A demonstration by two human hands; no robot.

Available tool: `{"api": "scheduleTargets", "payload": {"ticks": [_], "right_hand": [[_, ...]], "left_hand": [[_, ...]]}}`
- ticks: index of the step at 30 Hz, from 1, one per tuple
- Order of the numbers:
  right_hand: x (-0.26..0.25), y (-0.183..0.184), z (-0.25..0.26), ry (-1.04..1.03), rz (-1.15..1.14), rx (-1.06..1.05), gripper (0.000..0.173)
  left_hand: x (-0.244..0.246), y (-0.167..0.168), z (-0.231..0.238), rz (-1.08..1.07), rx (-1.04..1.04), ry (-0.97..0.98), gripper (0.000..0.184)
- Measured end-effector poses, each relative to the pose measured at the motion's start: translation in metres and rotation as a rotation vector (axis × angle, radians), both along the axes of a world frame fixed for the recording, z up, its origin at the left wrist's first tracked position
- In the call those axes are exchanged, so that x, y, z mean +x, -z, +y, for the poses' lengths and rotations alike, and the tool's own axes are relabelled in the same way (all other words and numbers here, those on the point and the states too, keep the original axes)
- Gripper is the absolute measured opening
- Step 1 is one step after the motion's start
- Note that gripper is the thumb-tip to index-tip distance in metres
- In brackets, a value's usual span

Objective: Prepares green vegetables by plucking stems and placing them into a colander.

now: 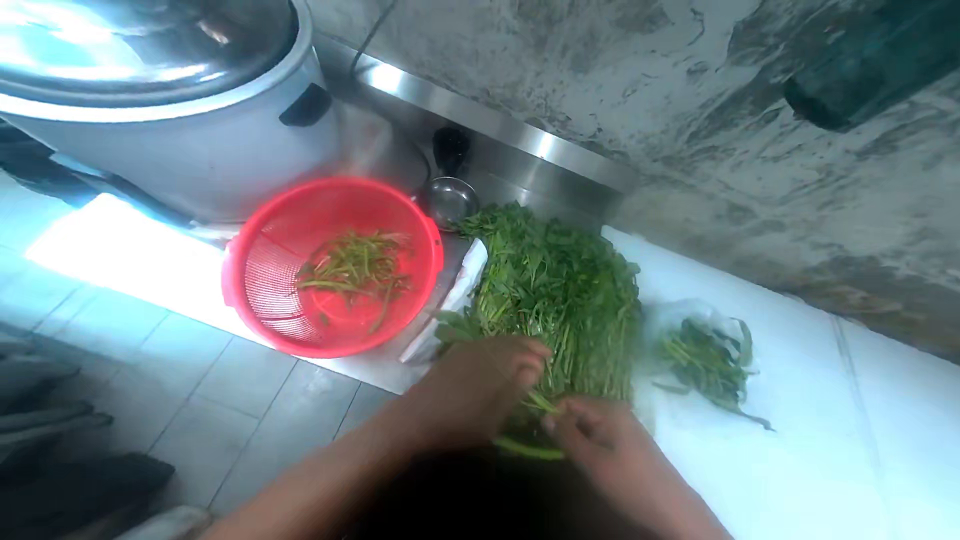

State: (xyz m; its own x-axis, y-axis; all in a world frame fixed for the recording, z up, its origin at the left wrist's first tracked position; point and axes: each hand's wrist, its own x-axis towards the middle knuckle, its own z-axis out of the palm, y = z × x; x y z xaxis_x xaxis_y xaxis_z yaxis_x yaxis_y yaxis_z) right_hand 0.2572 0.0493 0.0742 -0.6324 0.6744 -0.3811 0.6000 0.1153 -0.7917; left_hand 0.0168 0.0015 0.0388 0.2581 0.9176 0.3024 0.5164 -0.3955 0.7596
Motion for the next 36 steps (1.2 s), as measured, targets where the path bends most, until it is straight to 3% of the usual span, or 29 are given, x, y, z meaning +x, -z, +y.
{"api": "scheduleTargets", "payload": {"ticks": [3, 7, 15, 18, 22, 25, 27, 29, 32, 34, 36], "right_hand": [[-0.002, -0.002, 0.003, 0.003, -0.009, -0.039, 0.021], [0.010, -0.001, 0.005, -0.004, -0.101, -0.091, 0.021], [0.004, 0.001, 0.004, -0.067, -0.119, -0.087, 0.025], [0.006, 0.003, 0.006, -0.044, -0.134, -0.094, 0.025], [0.008, 0.011, -0.003, 0.013, -0.021, 0.084, 0.033], [0.006, 0.013, -0.012, -0.008, 0.105, 0.233, 0.035], [0.009, 0.013, -0.013, 0.001, 0.097, 0.242, 0.034], [0.009, 0.012, -0.010, 0.017, 0.034, 0.167, 0.034], [0.003, 0.006, -0.003, -0.018, -0.109, 0.042, 0.034], [-0.009, 0.003, 0.002, -0.053, -0.146, 0.012, 0.032], [-0.013, 0.003, 0.007, -0.066, -0.131, -0.017, 0.026]], "left_hand": [[0.004, -0.005, 0.003, 0.104, -0.205, 0.211, 0.036], [-0.001, 0.004, -0.001, 0.179, -0.277, 0.317, 0.039], [0.007, 0.009, 0.000, 0.129, -0.284, 0.401, 0.038], [0.010, 0.008, -0.002, 0.119, -0.343, 0.312, 0.038], [0.018, 0.020, -0.010, -0.249, -0.478, -0.019, 0.040], [0.027, 0.022, -0.007, -0.918, -0.710, -0.357, 0.028], [0.013, 0.024, 0.007, -1.192, -0.682, -0.620, 0.027], [-0.004, 0.028, 0.010, -1.060, -0.478, -0.566, 0.031], [-0.002, 0.017, -0.007, -0.443, -0.227, -0.214, 0.040], [0.011, 0.004, -0.011, -0.119, -0.146, -0.043, 0.041], [0.021, 0.001, -0.008, 0.051, -0.180, 0.069, 0.038]]}}
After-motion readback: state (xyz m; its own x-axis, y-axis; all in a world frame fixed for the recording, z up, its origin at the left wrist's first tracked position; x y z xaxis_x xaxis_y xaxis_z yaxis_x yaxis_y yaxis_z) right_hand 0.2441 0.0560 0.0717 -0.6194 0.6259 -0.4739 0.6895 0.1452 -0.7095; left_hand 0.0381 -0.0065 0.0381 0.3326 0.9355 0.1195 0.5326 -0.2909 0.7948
